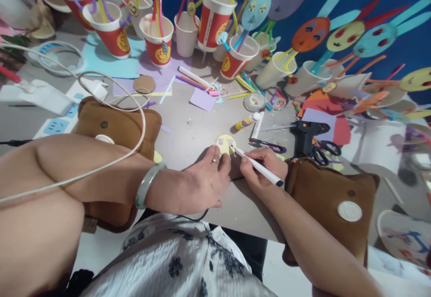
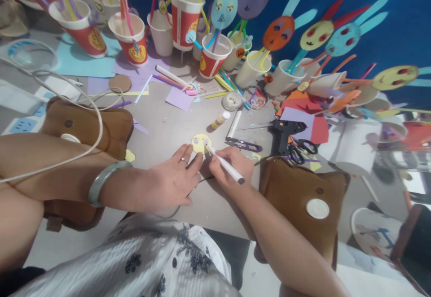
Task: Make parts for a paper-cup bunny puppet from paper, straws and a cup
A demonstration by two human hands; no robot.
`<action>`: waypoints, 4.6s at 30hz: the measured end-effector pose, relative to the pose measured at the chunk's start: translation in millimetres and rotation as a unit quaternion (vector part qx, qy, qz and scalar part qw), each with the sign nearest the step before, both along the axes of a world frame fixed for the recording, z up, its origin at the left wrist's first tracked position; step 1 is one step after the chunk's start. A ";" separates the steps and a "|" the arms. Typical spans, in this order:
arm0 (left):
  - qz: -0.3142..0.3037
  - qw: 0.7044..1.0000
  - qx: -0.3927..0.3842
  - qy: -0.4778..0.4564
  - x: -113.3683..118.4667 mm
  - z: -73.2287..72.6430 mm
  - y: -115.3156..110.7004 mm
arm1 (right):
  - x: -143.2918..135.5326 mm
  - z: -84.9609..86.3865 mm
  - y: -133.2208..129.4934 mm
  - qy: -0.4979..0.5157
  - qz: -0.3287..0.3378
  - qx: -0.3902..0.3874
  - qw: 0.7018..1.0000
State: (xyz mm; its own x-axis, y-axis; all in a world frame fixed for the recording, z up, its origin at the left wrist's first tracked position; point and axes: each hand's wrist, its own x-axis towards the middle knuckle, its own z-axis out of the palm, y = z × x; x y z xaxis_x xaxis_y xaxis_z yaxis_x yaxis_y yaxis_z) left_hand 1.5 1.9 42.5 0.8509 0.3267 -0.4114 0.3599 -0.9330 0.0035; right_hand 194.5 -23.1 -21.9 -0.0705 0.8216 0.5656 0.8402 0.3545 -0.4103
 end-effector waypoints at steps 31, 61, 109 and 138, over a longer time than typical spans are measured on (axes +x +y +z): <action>0.004 1.000 -0.007 -0.002 -0.4 3.3 0.8 | -2.3 0.3 1.8 -0.010 0.004 -0.036 0.999; 0.019 0.999 0.005 -0.042 -1.9 -6.3 -2.2 | -2.9 6.9 -0.5 -0.002 -0.020 -0.054 0.998; -0.003 1.000 0.014 -0.017 0.3 -7.1 -2.7 | 1.8 -1.6 -4.0 0.117 0.022 -0.023 0.993; 0.004 0.998 0.032 -0.054 -2.5 -14.5 -9.7 | -3.7 3.4 -1.2 0.053 0.039 -0.100 0.993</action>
